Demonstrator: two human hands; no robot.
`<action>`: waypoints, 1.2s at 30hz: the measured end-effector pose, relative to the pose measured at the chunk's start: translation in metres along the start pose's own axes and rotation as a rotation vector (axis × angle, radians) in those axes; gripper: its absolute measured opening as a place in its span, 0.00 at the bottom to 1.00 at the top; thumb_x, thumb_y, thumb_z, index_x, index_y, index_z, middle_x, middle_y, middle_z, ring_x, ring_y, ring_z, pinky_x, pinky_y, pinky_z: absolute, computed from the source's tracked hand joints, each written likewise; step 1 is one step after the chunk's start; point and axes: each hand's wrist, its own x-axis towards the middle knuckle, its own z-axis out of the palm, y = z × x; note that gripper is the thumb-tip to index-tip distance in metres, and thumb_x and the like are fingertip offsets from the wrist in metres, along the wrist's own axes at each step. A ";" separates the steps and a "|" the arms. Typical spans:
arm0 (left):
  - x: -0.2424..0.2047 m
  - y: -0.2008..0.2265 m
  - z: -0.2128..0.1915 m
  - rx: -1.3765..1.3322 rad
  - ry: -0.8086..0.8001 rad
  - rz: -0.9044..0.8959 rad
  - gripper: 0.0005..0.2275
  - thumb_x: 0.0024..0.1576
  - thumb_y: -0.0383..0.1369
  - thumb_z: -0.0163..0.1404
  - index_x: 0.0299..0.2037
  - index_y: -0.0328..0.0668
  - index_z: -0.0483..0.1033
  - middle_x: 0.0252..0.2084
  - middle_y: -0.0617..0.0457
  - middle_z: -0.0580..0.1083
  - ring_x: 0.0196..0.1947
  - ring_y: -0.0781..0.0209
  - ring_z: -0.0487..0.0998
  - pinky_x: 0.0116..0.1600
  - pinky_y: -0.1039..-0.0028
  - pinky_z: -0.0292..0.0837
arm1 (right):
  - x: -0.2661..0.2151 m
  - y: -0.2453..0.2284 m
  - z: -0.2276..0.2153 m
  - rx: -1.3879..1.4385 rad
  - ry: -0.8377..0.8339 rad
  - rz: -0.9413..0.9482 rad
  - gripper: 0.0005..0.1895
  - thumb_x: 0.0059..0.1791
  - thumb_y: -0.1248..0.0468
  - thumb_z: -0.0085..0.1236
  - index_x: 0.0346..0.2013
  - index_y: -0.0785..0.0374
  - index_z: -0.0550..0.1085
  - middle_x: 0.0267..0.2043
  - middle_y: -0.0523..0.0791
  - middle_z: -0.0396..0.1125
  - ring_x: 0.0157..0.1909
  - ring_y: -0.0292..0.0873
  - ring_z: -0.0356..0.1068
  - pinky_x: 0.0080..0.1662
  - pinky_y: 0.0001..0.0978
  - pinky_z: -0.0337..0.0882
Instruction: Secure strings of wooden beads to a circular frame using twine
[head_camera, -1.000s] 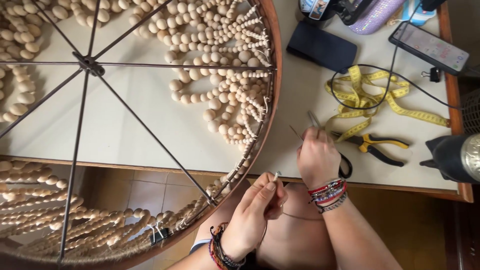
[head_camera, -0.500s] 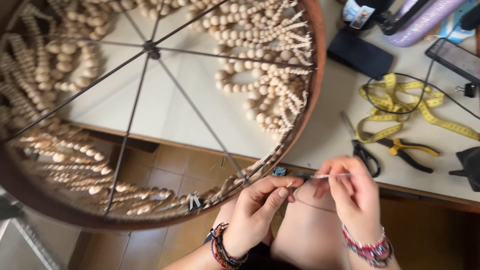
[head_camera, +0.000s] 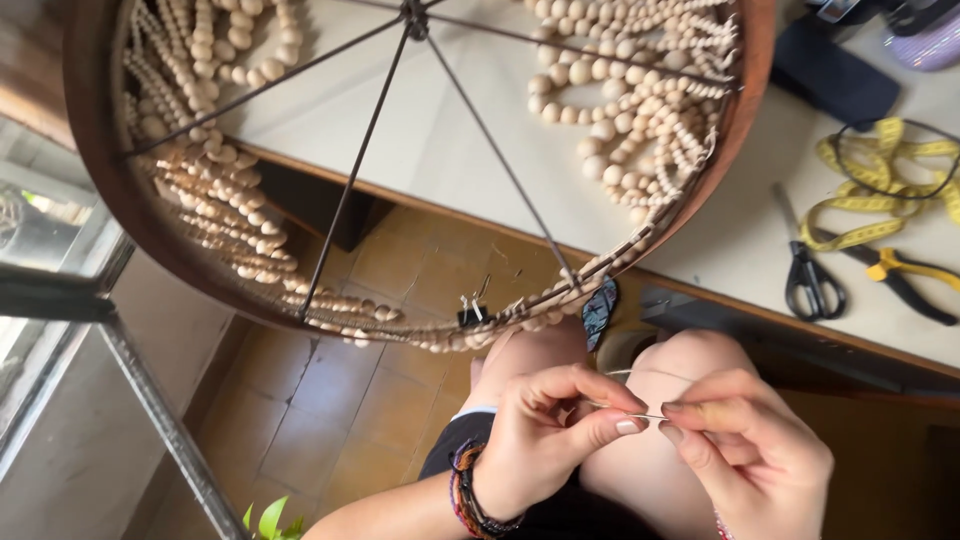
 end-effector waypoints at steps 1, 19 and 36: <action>-0.002 0.005 0.001 -0.001 0.006 -0.002 0.06 0.59 0.29 0.59 0.43 0.35 0.80 0.41 0.50 0.80 0.41 0.68 0.80 0.48 0.84 0.75 | -0.002 -0.009 0.004 0.002 -0.005 0.003 0.05 0.47 0.64 0.59 0.33 0.63 0.78 0.35 0.46 0.71 0.35 0.35 0.73 0.29 0.15 0.72; -0.005 0.017 0.015 0.297 -0.011 0.342 0.07 0.65 0.44 0.53 0.39 0.56 0.78 0.50 0.62 0.75 0.54 0.61 0.72 0.68 0.67 0.66 | -0.056 -0.003 -0.007 -0.622 0.203 -0.368 0.16 0.51 0.80 0.69 0.45 0.57 0.78 0.38 0.45 0.66 0.41 0.42 0.69 0.47 0.31 0.71; -0.005 0.019 0.021 0.313 0.030 0.373 0.08 0.65 0.45 0.53 0.38 0.56 0.78 0.43 0.61 0.77 0.50 0.65 0.75 0.68 0.67 0.67 | -0.063 0.021 -0.017 -0.583 0.143 -0.396 0.11 0.46 0.75 0.63 0.37 0.55 0.78 0.18 0.36 0.65 0.20 0.35 0.55 0.37 0.31 0.68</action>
